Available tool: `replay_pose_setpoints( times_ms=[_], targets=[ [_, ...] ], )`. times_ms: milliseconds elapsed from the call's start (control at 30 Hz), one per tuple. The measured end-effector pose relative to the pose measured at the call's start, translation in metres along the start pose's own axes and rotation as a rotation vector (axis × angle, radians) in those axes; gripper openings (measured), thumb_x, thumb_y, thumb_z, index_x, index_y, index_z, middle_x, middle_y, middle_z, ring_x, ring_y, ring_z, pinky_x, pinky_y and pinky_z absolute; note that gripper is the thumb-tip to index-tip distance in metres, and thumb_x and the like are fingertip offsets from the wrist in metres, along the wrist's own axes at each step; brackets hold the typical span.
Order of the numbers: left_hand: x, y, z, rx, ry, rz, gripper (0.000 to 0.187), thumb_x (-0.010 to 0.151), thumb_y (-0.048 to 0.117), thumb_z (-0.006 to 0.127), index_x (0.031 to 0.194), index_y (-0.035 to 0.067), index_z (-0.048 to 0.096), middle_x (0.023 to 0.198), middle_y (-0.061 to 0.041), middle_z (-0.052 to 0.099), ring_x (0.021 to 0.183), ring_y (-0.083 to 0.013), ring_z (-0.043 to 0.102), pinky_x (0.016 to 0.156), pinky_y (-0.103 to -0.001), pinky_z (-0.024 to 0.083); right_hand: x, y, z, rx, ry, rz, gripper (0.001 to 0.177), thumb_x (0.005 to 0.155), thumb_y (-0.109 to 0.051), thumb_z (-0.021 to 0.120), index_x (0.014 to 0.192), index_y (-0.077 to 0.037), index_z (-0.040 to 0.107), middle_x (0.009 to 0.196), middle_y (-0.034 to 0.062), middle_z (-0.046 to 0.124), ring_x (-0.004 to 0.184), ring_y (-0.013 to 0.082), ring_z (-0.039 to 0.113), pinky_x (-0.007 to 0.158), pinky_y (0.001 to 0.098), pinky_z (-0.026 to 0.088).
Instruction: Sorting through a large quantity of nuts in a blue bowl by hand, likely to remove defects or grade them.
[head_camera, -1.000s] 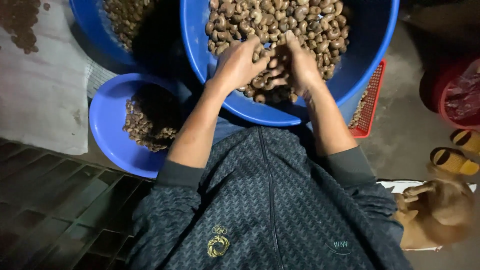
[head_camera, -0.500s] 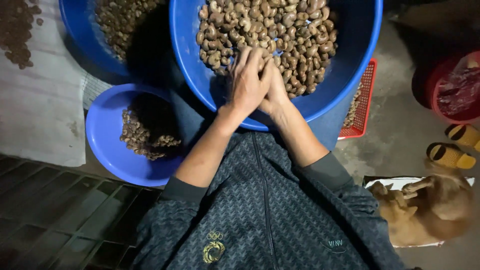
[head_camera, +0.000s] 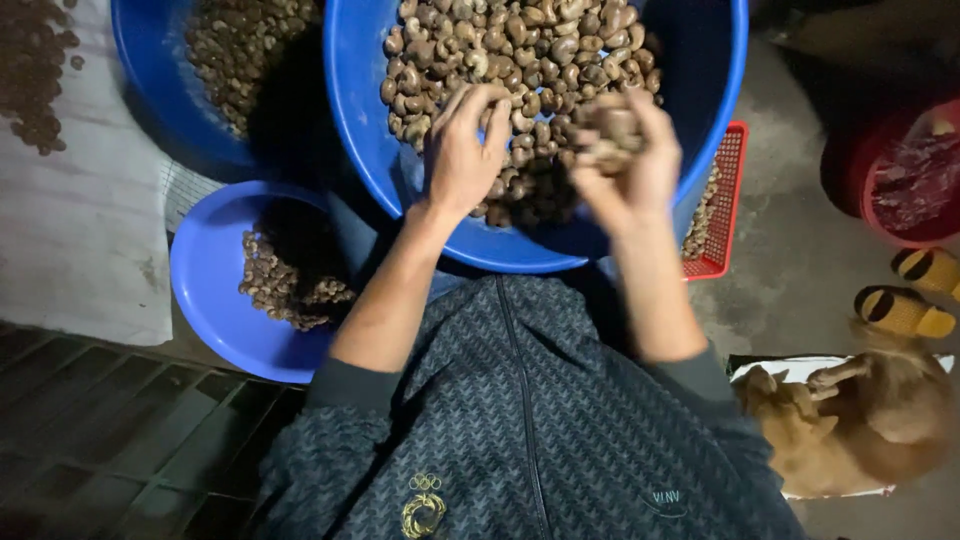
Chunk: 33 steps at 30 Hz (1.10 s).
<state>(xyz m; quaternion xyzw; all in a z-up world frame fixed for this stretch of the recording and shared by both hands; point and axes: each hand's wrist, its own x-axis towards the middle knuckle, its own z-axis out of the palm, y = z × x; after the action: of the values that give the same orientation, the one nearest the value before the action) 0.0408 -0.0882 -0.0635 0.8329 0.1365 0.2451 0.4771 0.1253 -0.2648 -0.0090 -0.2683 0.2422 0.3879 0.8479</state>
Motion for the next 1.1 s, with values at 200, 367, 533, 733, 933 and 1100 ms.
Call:
replay_pose_setpoints(
  times_ms=[200, 367, 533, 733, 933, 1100],
  targets=[
    [0.005, -0.032, 0.047, 0.249, -0.406, -0.139, 0.028, 0.103, 0.012, 0.052, 0.128, 0.002, 0.062, 0.133, -0.022, 0.063, 0.11, -0.0359, 0.071, 0.092, -0.048, 0.062, -0.063, -0.092, -0.062, -0.093, -0.136, -0.392, 0.02, 0.105, -0.027, 0.061, 0.097, -0.01, 0.068, 0.092, 0.0079, 0.072, 0.071, 0.0133, 0.07, 0.052, 0.0182, 0.055],
    [0.019, -0.039, 0.075, 0.329, -0.624, -0.264, 0.061, 0.095, -0.01, 0.047, 0.15, 0.018, 0.05, 0.158, -0.033, 0.032, 0.045, -0.0063, 0.049, 0.038, -0.021, 0.051, -0.077, -0.124, -0.155, -0.007, 0.041, -0.481, 0.023, 0.104, -0.033, 0.065, 0.11, -0.015, 0.077, 0.111, 0.0057, 0.074, 0.091, 0.015, 0.073, 0.066, 0.0218, 0.059],
    [0.019, -0.024, 0.049, 0.373, -0.633, -0.198, 0.039, 0.09, -0.017, 0.047, 0.119, 0.005, 0.061, 0.111, -0.014, 0.054, 0.056, -0.0148, 0.048, 0.048, -0.027, 0.051, -0.053, -0.102, -0.237, 0.21, 0.421, -0.52, 0.023, 0.093, -0.02, 0.069, 0.101, 0.0, 0.074, 0.097, 0.0111, 0.074, 0.087, 0.0197, 0.072, 0.089, 0.0294, 0.065],
    [-0.015, -0.079, 0.025, 0.48, -0.716, -0.301, 0.008, 0.094, 0.016, 0.062, 0.1, 0.018, 0.067, 0.097, -0.012, 0.069, 0.09, -0.0443, 0.071, 0.074, -0.059, 0.058, -0.023, -0.08, -0.35, 0.375, 0.75, -0.466, 0.025, 0.091, -0.015, 0.071, 0.104, 0.0, 0.057, 0.104, 0.0165, 0.069, 0.09, 0.0335, 0.07, 0.098, 0.0539, 0.07],
    [-0.003, -0.07, 0.036, 0.397, -0.615, -0.24, 0.018, 0.095, 0.008, 0.062, 0.112, 0.009, 0.069, 0.094, -0.011, 0.069, 0.073, -0.0286, 0.064, 0.061, -0.041, 0.056, -0.038, -0.071, -0.309, 0.206, 0.602, -0.371, 0.029, 0.098, -0.023, 0.053, 0.112, 0.002, 0.058, 0.108, 0.0193, 0.069, 0.097, 0.0323, 0.067, 0.101, 0.0568, 0.063],
    [0.023, -0.028, 0.066, 0.38, -0.622, -0.253, 0.031, 0.098, 0.002, 0.058, 0.126, 0.006, 0.068, 0.133, -0.03, 0.061, 0.045, -0.0119, 0.056, 0.042, -0.022, 0.055, -0.036, -0.072, -0.35, -0.07, 0.777, -0.239, 0.052, 0.094, -0.031, 0.059, 0.136, -0.001, 0.053, 0.13, 0.0233, 0.053, 0.114, 0.0384, 0.063, 0.092, 0.0512, 0.064]
  ],
)
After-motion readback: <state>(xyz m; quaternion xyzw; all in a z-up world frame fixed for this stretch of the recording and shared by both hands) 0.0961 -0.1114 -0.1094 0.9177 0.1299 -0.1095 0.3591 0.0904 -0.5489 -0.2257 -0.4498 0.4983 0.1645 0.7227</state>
